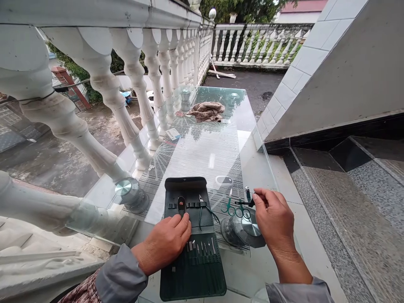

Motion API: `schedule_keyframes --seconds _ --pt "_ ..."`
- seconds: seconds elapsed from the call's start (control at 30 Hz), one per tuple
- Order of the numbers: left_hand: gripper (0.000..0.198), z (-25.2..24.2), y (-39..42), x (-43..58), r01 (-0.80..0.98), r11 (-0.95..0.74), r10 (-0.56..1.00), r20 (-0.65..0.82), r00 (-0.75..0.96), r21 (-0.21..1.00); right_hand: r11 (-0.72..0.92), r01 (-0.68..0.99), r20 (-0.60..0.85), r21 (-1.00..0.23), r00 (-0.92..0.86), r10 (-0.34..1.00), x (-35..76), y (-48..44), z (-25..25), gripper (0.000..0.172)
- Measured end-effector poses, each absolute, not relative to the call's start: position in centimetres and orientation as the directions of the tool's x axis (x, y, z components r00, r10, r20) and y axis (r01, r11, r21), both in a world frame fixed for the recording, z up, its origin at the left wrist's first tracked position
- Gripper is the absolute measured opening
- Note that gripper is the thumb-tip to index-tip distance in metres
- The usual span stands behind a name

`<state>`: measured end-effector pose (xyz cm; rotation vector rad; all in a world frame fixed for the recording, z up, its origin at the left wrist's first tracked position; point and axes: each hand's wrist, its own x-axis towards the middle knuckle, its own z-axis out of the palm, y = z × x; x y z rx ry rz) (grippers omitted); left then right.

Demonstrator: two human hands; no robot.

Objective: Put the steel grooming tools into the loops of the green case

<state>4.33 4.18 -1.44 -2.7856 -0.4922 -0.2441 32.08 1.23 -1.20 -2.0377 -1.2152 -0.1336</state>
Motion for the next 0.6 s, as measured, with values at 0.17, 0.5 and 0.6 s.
schedule_keyframes --seconds 0.17,0.5,0.6 --pt "0.026 -1.3 4.1 4.4 0.359 -0.895 0.308 0.214 0.927 -0.266 -0.228 0.912 0.555 -0.341 0.391 0.734 32.1 0.7 -1.3 0.028" --pt "0.027 -1.2 4.0 4.3 0.355 -0.894 0.318 0.169 0.933 -0.274 -0.306 0.649 0.261 -0.696 0.626 0.735 31.8 -0.1 0.1 0.027" --pt "0.026 -1.4 4.0 4.3 0.360 -0.892 0.321 0.177 0.930 -0.273 -0.363 0.483 0.089 -0.797 0.688 0.720 31.7 -0.2 0.7 0.032"
